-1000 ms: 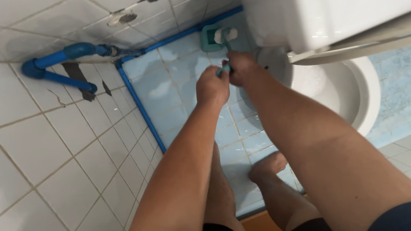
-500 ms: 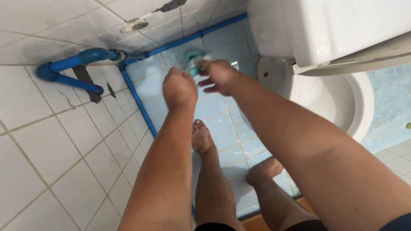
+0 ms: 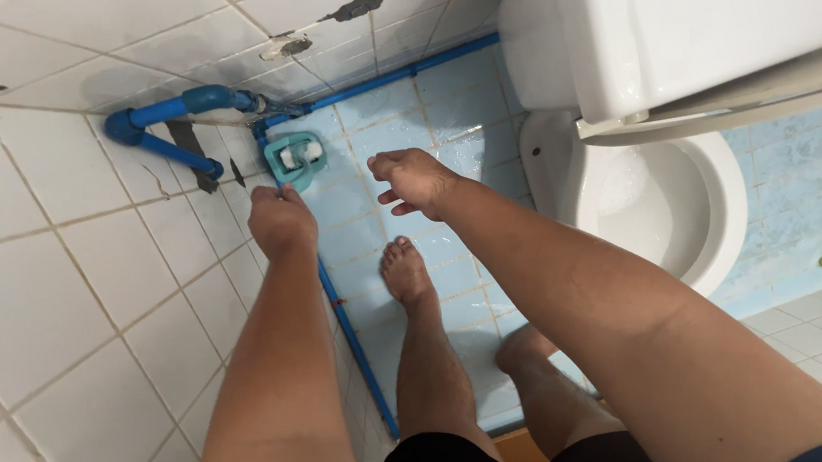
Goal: The recorder scrubs the inside of a toilet bowl with a brush and then uses a bidet sprayer to rinse the area.
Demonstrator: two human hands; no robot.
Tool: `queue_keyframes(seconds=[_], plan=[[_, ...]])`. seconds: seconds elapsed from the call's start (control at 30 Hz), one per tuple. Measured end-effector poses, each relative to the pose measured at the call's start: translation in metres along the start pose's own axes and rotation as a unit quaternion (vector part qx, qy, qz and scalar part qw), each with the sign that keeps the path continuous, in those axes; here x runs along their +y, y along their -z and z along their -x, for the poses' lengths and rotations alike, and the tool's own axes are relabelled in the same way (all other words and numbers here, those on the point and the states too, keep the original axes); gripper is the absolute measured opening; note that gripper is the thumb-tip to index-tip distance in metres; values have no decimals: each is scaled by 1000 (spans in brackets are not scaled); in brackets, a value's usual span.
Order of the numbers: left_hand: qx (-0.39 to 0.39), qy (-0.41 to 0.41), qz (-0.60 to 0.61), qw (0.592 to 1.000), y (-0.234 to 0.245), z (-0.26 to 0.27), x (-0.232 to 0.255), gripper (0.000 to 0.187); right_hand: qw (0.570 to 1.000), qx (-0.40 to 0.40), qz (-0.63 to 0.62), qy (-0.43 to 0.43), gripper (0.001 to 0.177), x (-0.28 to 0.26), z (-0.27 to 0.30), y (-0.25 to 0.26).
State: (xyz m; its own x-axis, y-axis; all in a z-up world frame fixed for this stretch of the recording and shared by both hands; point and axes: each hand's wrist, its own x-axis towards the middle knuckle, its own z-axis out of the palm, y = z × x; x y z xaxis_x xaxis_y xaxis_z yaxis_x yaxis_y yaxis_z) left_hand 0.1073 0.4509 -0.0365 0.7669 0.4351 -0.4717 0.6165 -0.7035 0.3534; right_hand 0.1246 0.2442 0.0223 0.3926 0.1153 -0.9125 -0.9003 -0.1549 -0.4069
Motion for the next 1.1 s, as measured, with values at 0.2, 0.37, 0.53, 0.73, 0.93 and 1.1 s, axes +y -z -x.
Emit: queue_keyframes(seconds=[0.2, 0.37, 0.53, 0.73, 0.93, 1.1], plan=[[36, 55, 72, 995, -54, -44, -18, 16, 1000, 5, -8, 0, 54, 2, 11, 5], [-1, 133, 127, 983, -41, -39, 11, 29, 1000, 7, -5, -7, 54, 15, 10, 5], [-94, 320, 318, 887, 14, 1, 65, 57, 999, 10, -25, -33, 55, 25, 15, 3], [35, 400, 289, 869, -39, -11, 27, 72, 1000, 12, -21, 6, 56, 33, 33, 13], [-143, 13, 30, 989, -86, 55, 18, 33, 990, 90, -25, 103, 50, 58, 90, 57], [-144, -222, 131, 955, -26, 151, 128, 23, 954, 157, -4, 254, 33, 43, 205, 106]])
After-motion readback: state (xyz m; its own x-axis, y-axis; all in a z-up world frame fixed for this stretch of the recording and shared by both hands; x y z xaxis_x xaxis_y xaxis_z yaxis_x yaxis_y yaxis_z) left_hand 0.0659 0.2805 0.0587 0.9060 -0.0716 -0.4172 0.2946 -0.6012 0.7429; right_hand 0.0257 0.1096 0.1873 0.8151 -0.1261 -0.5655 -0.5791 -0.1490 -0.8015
